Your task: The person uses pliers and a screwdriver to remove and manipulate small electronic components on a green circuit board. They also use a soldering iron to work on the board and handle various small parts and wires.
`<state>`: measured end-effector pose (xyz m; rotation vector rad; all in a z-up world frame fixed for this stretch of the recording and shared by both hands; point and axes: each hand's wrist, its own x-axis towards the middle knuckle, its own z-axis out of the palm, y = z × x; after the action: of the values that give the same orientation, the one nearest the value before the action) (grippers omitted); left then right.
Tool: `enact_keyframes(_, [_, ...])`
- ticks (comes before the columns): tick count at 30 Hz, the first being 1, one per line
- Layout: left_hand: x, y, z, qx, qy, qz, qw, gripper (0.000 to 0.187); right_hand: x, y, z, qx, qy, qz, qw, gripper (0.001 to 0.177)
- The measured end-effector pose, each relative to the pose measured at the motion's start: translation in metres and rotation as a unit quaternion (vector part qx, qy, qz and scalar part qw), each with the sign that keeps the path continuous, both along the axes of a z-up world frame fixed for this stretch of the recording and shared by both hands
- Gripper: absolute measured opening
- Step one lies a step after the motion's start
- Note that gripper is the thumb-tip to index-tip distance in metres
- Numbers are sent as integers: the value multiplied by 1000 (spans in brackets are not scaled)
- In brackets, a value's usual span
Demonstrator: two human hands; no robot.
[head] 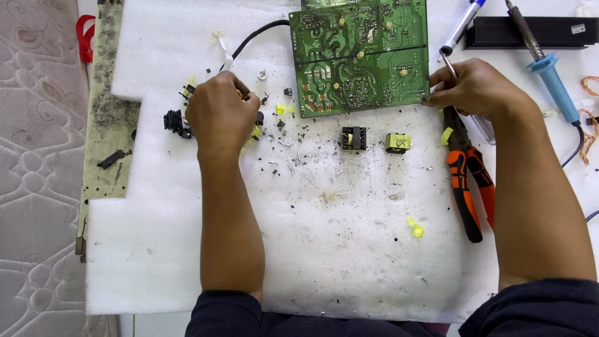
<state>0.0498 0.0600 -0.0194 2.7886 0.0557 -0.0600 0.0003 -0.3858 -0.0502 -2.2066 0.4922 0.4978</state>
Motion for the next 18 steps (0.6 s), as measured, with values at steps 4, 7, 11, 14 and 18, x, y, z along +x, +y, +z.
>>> enact_keyframes(4, [-2, -7, 1, 11, -3, -16, 1000, 15, -6, 24, 23, -102, 15, 26, 994, 10])
enact_keyframes(7, [-7, -13, 0, -15, -32, -40, 999, 21, -10, 40, 46, -185, 60, 79, 978, 21])
enact_keyframes(11, [-10, -10, 11, 18, 21, -94, 995, 31, -14, 46, 64, -256, 108, 122, 953, 24])
enact_keyframes(14, [-14, -10, 21, -14, 98, -141, 985, 52, -16, 31, 56, -231, 25, 126, 964, 17])
enact_keyframes(18, [-10, -18, 10, -4, 171, -163, 972, 94, -8, 19, 27, -109, -29, 28, 993, 15])
